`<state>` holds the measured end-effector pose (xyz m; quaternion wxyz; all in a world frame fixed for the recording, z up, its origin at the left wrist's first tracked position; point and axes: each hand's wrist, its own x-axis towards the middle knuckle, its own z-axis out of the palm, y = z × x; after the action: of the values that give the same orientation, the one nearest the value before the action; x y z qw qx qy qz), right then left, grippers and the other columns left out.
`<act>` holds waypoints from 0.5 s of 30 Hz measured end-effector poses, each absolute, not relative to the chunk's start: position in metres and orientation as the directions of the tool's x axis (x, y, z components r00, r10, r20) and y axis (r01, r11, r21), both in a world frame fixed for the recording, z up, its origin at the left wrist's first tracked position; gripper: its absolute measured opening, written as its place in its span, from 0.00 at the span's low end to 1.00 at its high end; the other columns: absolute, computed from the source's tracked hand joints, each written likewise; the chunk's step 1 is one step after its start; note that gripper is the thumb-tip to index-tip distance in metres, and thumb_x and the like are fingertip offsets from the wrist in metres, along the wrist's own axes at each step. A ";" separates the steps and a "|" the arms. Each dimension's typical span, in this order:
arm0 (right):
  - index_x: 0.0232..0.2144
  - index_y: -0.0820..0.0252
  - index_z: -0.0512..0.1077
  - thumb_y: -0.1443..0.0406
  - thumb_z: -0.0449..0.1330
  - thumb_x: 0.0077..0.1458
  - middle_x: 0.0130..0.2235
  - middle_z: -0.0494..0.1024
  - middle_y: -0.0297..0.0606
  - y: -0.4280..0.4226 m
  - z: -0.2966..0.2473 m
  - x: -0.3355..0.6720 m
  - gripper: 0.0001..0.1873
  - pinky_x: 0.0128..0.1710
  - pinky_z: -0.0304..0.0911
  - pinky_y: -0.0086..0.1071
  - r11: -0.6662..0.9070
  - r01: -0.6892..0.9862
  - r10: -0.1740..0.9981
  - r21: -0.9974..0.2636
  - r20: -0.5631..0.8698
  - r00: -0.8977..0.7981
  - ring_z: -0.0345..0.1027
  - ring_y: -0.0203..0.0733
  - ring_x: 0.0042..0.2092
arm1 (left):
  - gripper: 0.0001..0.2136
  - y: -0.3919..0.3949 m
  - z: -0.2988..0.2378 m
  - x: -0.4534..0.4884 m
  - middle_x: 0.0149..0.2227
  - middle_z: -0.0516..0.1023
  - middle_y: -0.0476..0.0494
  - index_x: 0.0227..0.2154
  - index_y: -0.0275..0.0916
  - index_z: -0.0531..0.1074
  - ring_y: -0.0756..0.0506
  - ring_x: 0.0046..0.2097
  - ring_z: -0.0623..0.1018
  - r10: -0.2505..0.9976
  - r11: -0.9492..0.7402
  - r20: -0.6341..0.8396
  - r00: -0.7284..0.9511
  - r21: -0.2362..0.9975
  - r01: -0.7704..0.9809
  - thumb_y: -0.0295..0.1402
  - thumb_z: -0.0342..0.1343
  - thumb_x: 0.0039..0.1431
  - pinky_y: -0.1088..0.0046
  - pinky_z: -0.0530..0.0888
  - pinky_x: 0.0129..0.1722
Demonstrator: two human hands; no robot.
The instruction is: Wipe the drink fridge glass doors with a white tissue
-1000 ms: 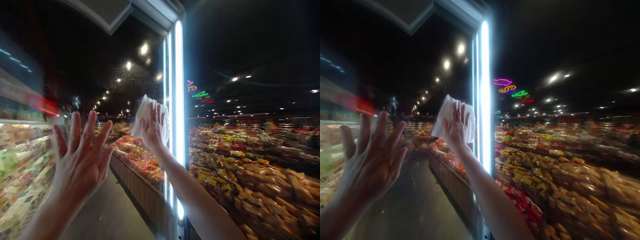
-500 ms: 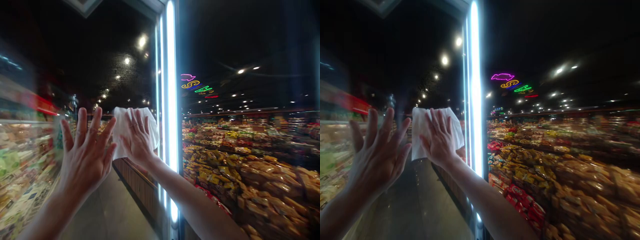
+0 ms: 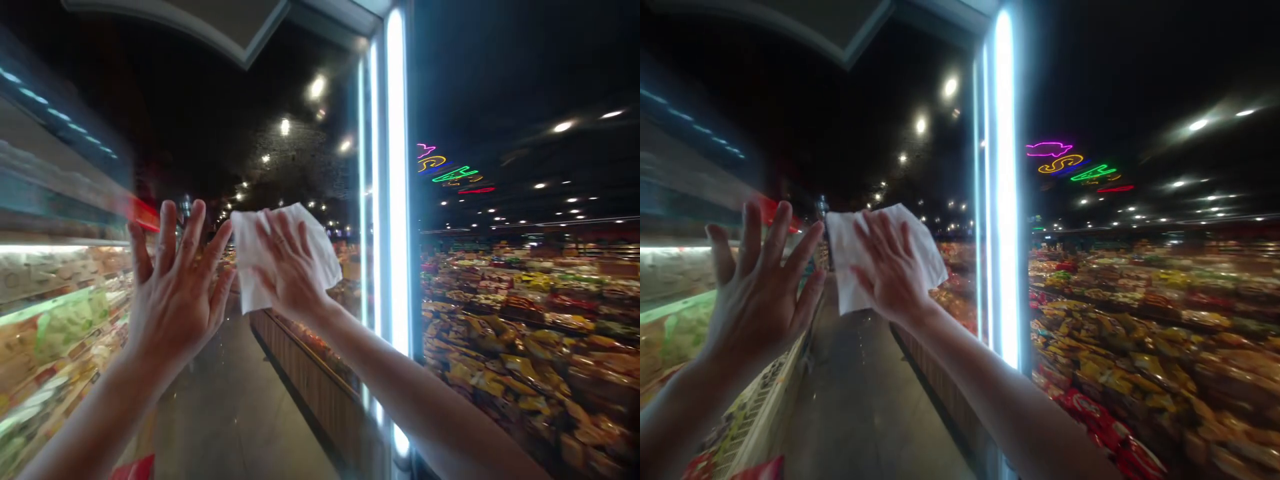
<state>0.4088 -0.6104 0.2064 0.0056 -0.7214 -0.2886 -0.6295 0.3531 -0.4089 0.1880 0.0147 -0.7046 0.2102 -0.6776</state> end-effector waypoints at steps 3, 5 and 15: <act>0.75 0.64 0.41 0.55 0.45 0.72 0.77 0.43 0.43 -0.599 0.234 0.414 0.37 0.75 0.32 0.60 -0.901 0.418 0.147 0.113 0.988 0.049 0.30 0.55 0.77 | 0.31 -0.385 0.189 0.348 0.77 0.43 0.38 0.72 0.44 0.50 0.31 0.77 0.37 -0.312 -0.922 0.950 -0.006 -0.305 -0.237 0.38 0.50 0.69 0.29 0.40 0.71; 0.75 0.65 0.40 0.54 0.44 0.72 0.77 0.42 0.44 -0.577 0.240 0.411 0.38 0.75 0.31 0.61 -0.903 0.423 0.097 0.072 0.995 0.038 0.29 0.56 0.77 | 0.31 -0.369 0.190 0.345 0.77 0.43 0.37 0.72 0.44 0.50 0.32 0.77 0.37 -0.303 -0.929 0.953 -0.002 -0.296 -0.221 0.39 0.49 0.70 0.30 0.40 0.71; 0.76 0.60 0.36 0.54 0.43 0.72 0.77 0.43 0.44 -0.491 0.253 0.392 0.38 0.74 0.34 0.62 -0.893 0.408 0.221 0.191 0.975 0.027 0.32 0.56 0.77 | 0.30 -0.264 0.187 0.322 0.77 0.43 0.39 0.72 0.47 0.49 0.33 0.77 0.37 -0.260 -0.953 0.965 0.017 -0.254 -0.166 0.38 0.48 0.70 0.30 0.40 0.71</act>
<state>0.3924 -0.4907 0.2532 0.0708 -0.7131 -0.2206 -0.6617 0.3215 -0.2645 0.1873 0.0344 -0.7123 0.1494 -0.6849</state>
